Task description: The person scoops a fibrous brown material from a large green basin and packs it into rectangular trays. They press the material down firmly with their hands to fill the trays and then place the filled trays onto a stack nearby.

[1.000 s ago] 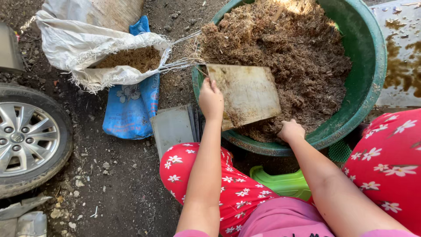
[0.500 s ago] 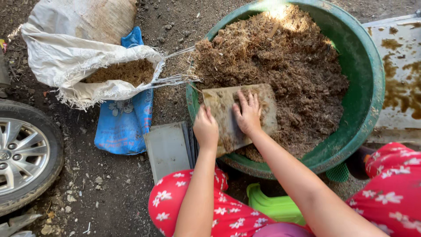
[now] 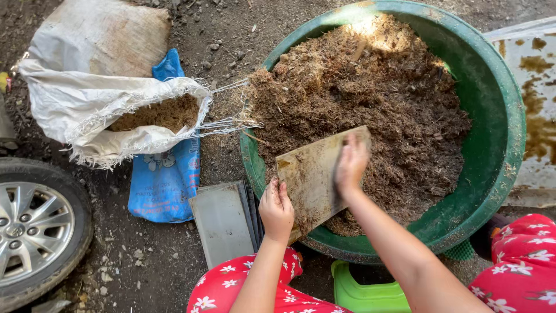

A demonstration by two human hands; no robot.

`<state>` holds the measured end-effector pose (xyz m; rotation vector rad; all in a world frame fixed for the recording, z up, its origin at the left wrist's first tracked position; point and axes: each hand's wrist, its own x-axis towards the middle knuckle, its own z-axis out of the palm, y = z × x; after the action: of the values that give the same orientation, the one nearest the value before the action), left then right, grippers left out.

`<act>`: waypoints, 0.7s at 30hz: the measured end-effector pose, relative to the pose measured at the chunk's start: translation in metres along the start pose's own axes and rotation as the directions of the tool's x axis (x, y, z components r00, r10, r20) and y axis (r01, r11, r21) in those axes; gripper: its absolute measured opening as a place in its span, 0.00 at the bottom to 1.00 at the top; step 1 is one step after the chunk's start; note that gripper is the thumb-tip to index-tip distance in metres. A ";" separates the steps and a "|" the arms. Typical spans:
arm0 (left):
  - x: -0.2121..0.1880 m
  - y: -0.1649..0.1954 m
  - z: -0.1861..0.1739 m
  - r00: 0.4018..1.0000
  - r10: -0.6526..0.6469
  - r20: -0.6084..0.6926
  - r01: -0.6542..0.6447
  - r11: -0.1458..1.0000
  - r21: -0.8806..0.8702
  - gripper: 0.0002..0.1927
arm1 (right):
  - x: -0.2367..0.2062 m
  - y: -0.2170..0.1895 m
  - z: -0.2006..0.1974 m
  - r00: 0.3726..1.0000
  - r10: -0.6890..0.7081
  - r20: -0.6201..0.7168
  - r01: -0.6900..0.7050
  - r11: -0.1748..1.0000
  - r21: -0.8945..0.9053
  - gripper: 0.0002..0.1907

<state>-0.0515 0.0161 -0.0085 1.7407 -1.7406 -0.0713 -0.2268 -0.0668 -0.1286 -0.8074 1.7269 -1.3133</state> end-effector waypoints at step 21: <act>0.077 0.047 0.015 0.951 -0.266 0.158 0.284 0.952 -0.111 0.26 | -0.007 -0.093 0.042 0.891 -0.323 0.320 0.367 0.926 -0.088 0.30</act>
<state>-0.0910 -0.0544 0.0339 1.9063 -1.5379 -0.4323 -0.1851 -0.1038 -0.0425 -1.3793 1.4895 -1.2190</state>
